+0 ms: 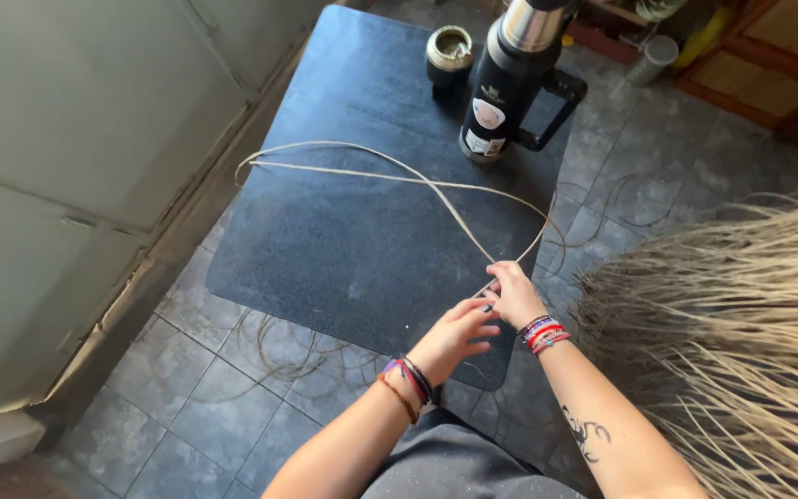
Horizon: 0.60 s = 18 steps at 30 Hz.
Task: Weaving natural fiber strands around a circular frame to create a lampshade
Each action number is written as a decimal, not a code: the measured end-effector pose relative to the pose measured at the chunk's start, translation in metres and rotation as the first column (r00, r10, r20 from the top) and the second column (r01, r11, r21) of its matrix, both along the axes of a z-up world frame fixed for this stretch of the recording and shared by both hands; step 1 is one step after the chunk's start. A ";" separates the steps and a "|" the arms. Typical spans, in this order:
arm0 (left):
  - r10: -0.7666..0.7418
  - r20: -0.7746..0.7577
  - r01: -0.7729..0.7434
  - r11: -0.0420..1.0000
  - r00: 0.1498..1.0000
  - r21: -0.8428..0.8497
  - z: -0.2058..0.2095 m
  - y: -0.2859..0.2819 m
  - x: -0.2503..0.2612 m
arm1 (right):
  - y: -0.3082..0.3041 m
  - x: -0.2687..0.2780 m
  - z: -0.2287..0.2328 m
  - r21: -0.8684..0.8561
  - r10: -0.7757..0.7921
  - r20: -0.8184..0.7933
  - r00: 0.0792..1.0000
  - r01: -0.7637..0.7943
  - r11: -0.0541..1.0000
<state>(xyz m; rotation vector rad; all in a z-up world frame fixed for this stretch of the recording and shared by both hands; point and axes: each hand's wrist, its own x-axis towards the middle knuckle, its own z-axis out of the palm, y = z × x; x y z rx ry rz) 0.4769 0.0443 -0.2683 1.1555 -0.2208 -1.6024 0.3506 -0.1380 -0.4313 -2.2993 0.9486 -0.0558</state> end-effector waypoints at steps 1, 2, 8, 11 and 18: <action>0.006 -0.011 -0.006 1.000 1.000 0.026 -0.010 0.000 0.002 | 0.004 0.003 0.016 -0.085 -0.027 0.031 0.999 0.029 0.996; 0.013 -0.022 -0.012 0.999 1.000 0.052 -0.020 0.000 0.003 | 0.009 0.006 0.032 -0.168 -0.051 0.064 0.997 0.061 0.984; -0.094 -0.387 0.063 0.994 0.917 -0.092 -0.050 -0.005 -0.017 | 0.072 0.006 0.218 -0.545 0.140 0.213 0.967 -0.001 0.839; -0.054 -0.495 -0.090 0.961 0.867 -0.263 -0.018 -0.018 -0.025 | 0.092 -0.013 0.246 -0.547 0.220 0.329 0.918 -0.005 0.837; -0.003 -0.628 -0.279 0.894 0.778 -0.351 0.074 -0.041 0.002 | 0.110 -0.078 0.290 -0.277 0.178 0.612 0.770 -0.001 0.961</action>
